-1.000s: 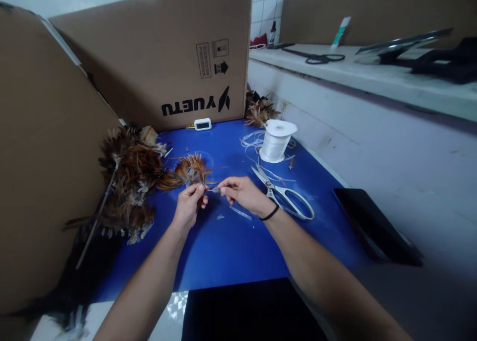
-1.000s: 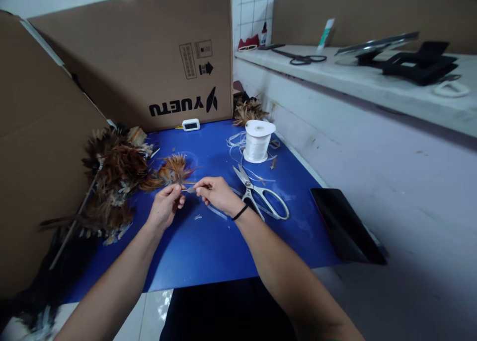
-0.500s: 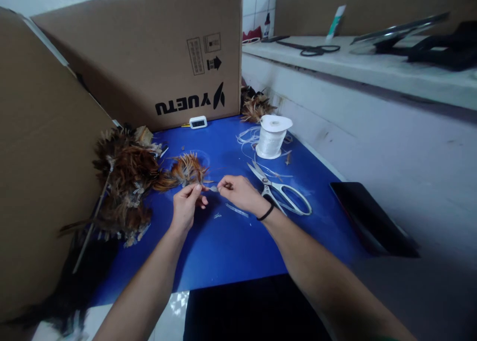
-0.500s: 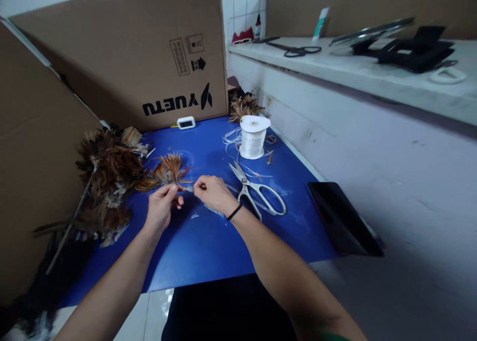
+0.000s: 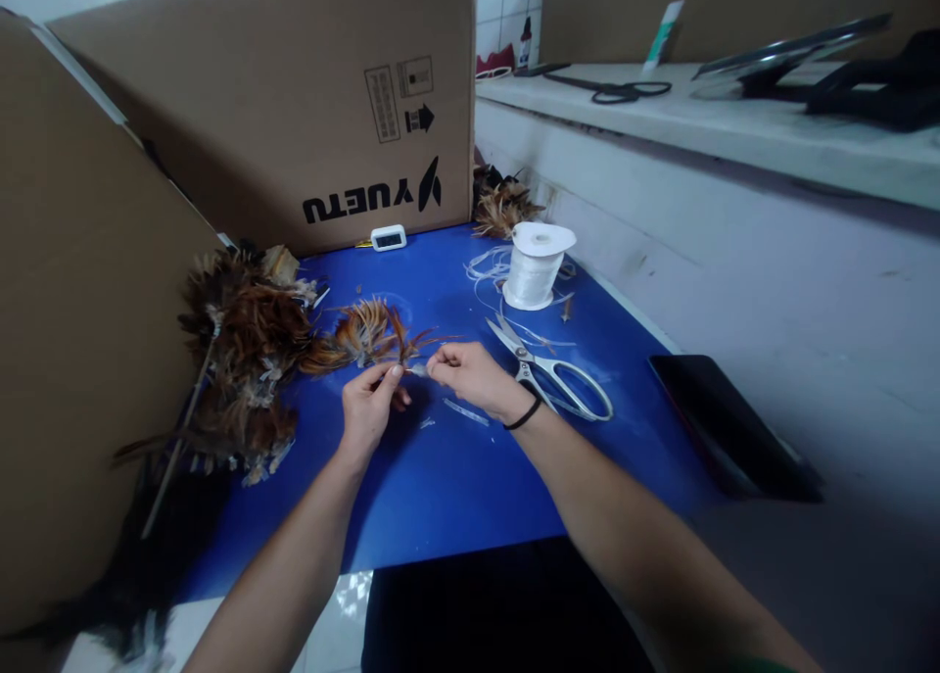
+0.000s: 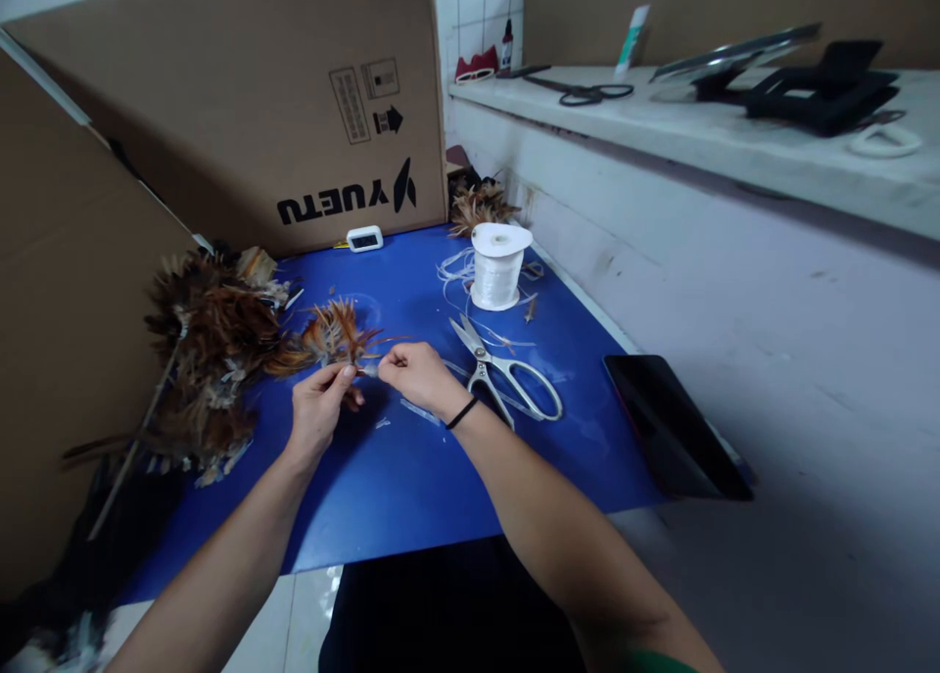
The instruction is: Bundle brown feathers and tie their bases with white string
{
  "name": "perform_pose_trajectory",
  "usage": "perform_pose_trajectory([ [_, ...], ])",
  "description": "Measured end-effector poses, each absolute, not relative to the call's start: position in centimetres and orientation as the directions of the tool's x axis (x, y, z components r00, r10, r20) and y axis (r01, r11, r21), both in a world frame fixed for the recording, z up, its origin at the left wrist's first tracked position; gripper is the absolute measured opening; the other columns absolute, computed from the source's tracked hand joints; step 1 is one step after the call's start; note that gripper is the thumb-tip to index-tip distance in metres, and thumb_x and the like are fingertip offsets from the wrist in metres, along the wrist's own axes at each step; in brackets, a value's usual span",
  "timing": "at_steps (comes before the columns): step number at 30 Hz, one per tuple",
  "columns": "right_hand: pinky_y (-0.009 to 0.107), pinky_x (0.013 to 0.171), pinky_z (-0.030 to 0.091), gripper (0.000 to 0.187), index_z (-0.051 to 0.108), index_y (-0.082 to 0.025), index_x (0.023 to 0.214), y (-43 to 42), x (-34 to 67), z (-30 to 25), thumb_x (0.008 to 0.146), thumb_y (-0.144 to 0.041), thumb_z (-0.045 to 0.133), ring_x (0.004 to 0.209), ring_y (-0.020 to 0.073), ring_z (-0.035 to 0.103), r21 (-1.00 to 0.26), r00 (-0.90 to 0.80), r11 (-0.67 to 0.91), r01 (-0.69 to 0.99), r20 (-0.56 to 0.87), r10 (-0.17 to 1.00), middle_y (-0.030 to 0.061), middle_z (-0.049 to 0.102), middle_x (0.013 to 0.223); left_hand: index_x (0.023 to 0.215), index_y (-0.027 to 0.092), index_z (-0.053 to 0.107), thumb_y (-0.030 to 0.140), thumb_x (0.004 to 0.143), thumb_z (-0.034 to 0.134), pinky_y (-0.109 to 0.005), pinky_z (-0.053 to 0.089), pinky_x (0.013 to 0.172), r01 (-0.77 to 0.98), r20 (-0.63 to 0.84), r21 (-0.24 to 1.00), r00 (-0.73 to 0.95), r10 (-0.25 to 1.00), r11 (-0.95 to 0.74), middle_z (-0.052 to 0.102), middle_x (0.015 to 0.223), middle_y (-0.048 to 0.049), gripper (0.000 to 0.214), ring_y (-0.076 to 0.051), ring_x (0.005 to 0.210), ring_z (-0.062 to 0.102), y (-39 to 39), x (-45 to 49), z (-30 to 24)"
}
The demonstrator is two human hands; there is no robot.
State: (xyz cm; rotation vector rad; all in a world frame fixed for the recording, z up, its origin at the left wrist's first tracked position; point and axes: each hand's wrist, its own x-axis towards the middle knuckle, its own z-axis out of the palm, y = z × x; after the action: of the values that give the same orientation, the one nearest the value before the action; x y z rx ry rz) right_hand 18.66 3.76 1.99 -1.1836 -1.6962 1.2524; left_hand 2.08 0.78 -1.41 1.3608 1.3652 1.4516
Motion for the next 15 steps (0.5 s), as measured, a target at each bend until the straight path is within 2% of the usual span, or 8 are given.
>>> perform_pose_trajectory([
  [4, 0.02, 0.047, 0.028, 0.012, 0.053, -0.016, 0.061, 3.61, 18.55, 2.29, 0.07, -0.024, 0.053, 0.045, 0.0054, 0.034, -0.987, -0.34, 0.015, 0.158, -0.041, 0.939, -0.0059, 0.045, 0.051, 0.08, 0.015, 0.069, 0.037, 0.077, 0.061, -0.021, 0.044, 0.041, 0.174, 0.223, 0.966, -0.19, 0.956, -0.191, 0.06, 0.049, 0.0019, 0.023, -0.011, 0.039, 0.053, 0.7, 2.13, -1.32],
  [11, 0.019, 0.039, 0.02, 0.013, 0.05, -0.016, 0.061, 3.53, 18.33, 2.66, 0.07, -0.024, 0.056, 0.039, 0.0033, 0.029, -0.98, -0.328, -0.183, 0.077, -0.198, 0.924, -0.0061, 0.043, 0.051, 0.079, 0.015, 0.07, 0.037, 0.076, 0.061, -0.021, 0.042, 0.042, 0.179, 0.216, 0.966, -0.168, 0.962, -0.186, 0.059, 0.049, 0.0012, 0.023, -0.011, 0.039, 0.053, 0.53, 2.25, -1.01],
  [15, 0.018, 0.036, 0.019, 0.012, 0.051, -0.015, 0.061, 3.5, 18.28, 2.73, 0.07, -0.02, 0.057, 0.039, 0.0022, 0.03, -0.969, -0.349, -0.247, -0.024, -0.223, 0.91, -0.0057, 0.044, 0.052, 0.078, 0.015, 0.07, 0.037, 0.077, 0.061, -0.022, 0.042, 0.043, 0.193, 0.207, 0.965, -0.137, 0.969, -0.179, 0.059, 0.049, 0.001, 0.024, -0.01, 0.039, 0.052, 0.47, 2.2, -0.94],
])
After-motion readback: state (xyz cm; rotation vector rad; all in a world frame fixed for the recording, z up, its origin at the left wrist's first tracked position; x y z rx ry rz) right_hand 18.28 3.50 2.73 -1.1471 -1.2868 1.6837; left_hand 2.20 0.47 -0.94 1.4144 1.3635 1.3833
